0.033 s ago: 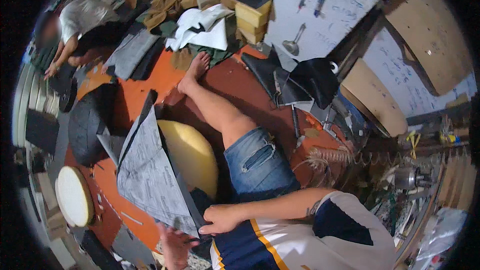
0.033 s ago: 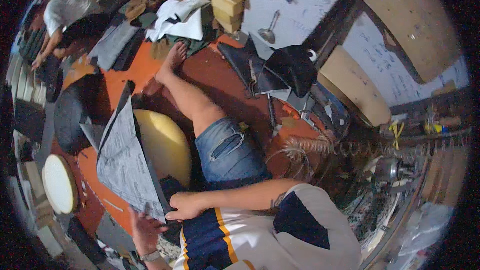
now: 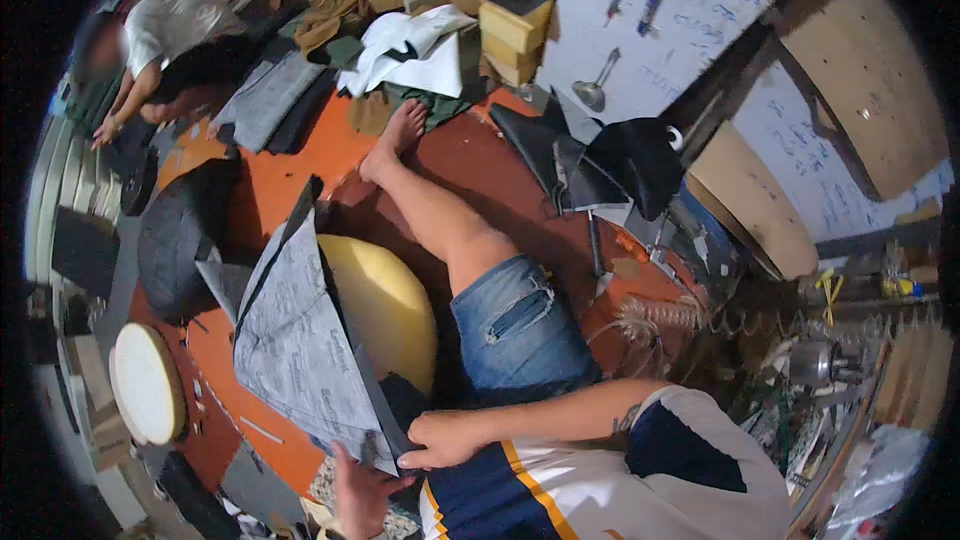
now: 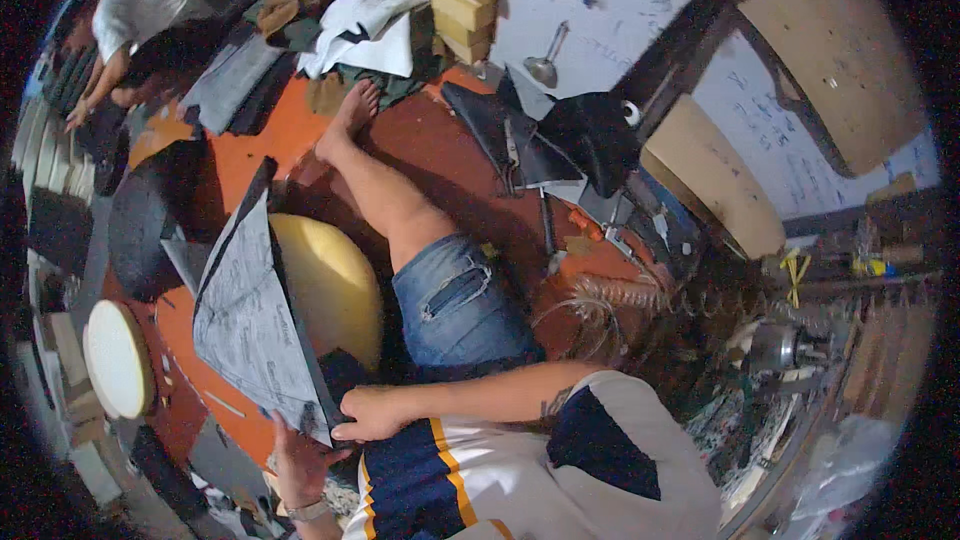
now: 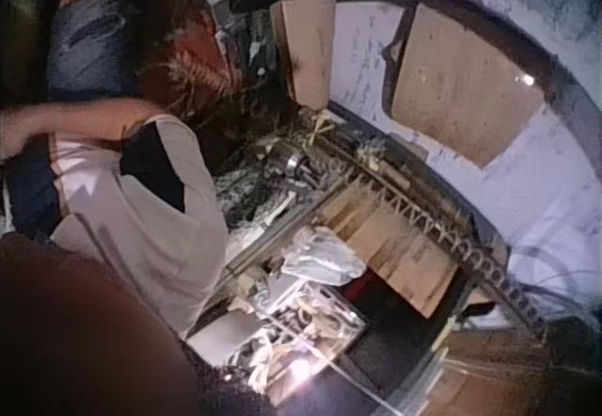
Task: The person sits on the floor in a workshop and cuts a piece of grey fabric using shears. They handle a black leather cushion and a yellow foam cushion, positioning the fabric over the foam before cutting it to shape.
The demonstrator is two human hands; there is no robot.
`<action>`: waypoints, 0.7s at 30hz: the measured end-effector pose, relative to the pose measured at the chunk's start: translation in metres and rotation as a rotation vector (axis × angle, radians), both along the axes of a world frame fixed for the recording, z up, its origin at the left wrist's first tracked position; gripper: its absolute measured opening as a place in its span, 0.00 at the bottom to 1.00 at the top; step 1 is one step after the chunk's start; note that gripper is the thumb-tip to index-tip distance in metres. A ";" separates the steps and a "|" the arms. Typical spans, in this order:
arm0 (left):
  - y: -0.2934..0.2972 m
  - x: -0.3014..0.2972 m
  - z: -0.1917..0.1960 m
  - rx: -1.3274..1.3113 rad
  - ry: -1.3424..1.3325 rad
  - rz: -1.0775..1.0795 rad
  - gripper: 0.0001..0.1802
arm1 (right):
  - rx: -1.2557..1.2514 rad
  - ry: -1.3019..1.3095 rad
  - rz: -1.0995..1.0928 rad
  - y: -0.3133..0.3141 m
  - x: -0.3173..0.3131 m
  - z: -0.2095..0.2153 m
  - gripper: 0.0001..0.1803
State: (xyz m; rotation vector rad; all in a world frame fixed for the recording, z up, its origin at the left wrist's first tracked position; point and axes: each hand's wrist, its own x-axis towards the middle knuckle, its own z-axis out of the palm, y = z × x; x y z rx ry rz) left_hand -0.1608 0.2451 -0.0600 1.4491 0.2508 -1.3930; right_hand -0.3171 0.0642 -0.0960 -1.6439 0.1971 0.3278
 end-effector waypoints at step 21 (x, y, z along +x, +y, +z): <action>-0.038 -0.042 0.005 0.143 0.246 0.042 0.14 | -1.112 0.646 -1.105 -0.337 -0.207 -0.330 0.40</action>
